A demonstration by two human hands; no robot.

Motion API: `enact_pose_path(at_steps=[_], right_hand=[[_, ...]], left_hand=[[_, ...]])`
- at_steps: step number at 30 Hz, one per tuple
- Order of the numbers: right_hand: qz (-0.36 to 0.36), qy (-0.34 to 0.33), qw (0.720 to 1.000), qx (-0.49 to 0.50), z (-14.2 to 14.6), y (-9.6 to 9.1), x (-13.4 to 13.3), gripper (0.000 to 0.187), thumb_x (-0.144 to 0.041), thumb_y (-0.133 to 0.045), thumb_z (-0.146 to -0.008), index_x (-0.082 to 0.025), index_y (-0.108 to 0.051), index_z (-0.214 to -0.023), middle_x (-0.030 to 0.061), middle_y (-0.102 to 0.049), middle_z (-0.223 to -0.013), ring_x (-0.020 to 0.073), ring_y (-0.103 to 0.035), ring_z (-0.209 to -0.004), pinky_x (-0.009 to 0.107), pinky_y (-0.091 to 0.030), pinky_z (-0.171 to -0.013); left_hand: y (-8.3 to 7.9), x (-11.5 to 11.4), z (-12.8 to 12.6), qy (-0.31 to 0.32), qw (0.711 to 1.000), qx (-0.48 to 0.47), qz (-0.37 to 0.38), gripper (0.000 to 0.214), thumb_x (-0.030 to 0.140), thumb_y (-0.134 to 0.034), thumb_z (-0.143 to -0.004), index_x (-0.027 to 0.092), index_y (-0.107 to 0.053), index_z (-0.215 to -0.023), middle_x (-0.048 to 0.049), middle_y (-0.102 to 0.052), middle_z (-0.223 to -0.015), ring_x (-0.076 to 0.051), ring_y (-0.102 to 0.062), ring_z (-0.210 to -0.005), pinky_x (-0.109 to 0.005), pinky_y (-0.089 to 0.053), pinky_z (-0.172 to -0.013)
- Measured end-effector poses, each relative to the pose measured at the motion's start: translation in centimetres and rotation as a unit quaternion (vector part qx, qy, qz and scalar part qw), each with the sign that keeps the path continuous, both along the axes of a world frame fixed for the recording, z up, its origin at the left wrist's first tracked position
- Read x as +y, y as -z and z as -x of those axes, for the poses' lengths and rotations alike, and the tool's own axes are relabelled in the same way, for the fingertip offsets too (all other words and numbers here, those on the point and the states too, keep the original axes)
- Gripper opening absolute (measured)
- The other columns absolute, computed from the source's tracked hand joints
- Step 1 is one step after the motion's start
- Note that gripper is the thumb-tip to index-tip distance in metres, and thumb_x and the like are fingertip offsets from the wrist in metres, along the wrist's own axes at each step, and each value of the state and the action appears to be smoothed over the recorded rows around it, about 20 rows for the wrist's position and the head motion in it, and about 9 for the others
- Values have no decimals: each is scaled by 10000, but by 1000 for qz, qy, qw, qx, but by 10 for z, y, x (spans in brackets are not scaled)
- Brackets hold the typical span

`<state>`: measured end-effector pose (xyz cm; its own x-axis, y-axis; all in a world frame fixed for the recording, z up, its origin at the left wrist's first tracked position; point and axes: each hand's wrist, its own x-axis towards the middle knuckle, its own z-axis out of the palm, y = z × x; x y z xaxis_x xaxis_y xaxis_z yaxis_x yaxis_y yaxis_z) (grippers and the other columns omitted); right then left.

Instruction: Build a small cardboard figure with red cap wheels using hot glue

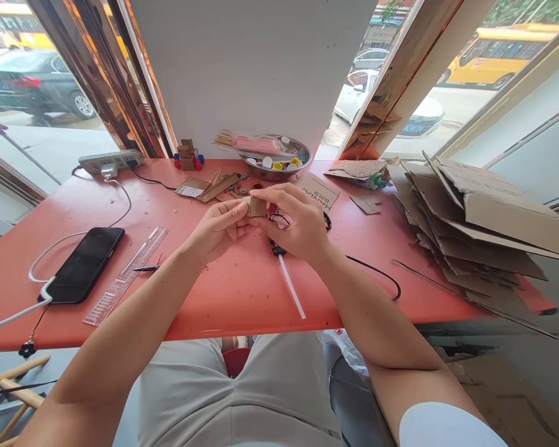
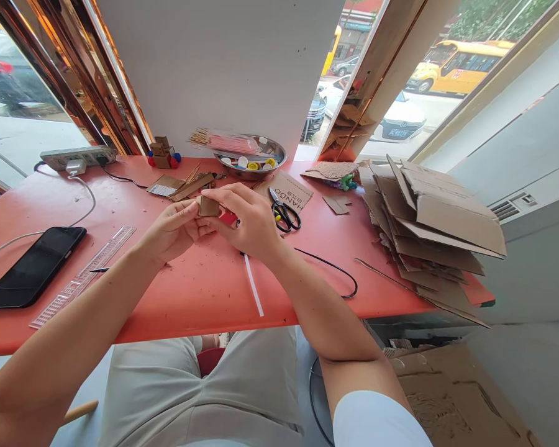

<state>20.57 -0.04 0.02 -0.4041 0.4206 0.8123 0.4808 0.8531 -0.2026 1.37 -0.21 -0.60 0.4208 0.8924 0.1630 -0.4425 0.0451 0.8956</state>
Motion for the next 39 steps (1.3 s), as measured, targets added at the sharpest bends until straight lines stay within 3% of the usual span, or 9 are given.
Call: enact_pose_path(at_steps=[5, 10, 17, 25, 32, 39], right_hand=[[11, 10, 1000, -7, 2, 2, -1, 310, -346, -639, -1032, -247, -743, -1307, 91, -764, -1122, 211, -729, -968, 340, -637, -871], [20, 23, 999, -18, 5, 1, -1, 301, -336, -646, -1023, -231, -752, -1284, 97, -747, -1110, 226, -720, -992, 350, -637, -880], [49, 26, 998, -25, 6, 0, -1, 294, -332, -654, -1014, -222, -741, -1272, 93, -724, -1122, 220, -702, -974, 350, -622, -887], [64, 38, 997, -30, 9, 1, -1, 271, -330, -661, -1007, -218, -749, -1238, 89, -707, -1116, 222, -677, -977, 348, -592, -870], [67, 47, 996, -45, 10, 2, -1, 269, -277, -658, -992, -184, -754, -1225, 97, -700, -1116, 222, -676, -998, 338, -575, -861], [80, 44, 995, -48, 9, 3, 0, 276, -287, -681, -984, -223, -742, -1246, 88, -692, -1122, 239, -675, -1019, 369, -586, -879]], left_hand=[[9, 5, 1, 25, 997, -30, 71, 330, 463, -978, -721, 212, -807, -853, -54, -805, -905, -178, -758, -824, -287, -627, -797], [9, 5, 1, 21, 996, -31, 78, 230, 394, -938, -785, 216, -804, -845, -39, -795, -849, -178, -761, -839, -289, -624, -817], [9, 4, 1, 13, 995, -22, 94, 208, 349, -929, -790, 218, -822, -911, -62, -831, -946, -185, -779, -870, -296, -630, -836], [7, 2, -1, 7, 998, -22, 67, 263, 407, -906, -831, 193, -758, -793, -24, -753, -711, -226, -791, -849, -378, -641, -911], [3, -4, -4, 5, 1000, 8, 26, 304, 376, -955, -769, 162, -739, -760, -51, -766, -797, -220, -778, -899, -301, -616, -829], [1, -6, -7, 4, 999, -10, 42, 216, 303, -893, -841, 159, -740, -791, -16, -700, -753, -159, -708, -742, -289, -609, -786]])
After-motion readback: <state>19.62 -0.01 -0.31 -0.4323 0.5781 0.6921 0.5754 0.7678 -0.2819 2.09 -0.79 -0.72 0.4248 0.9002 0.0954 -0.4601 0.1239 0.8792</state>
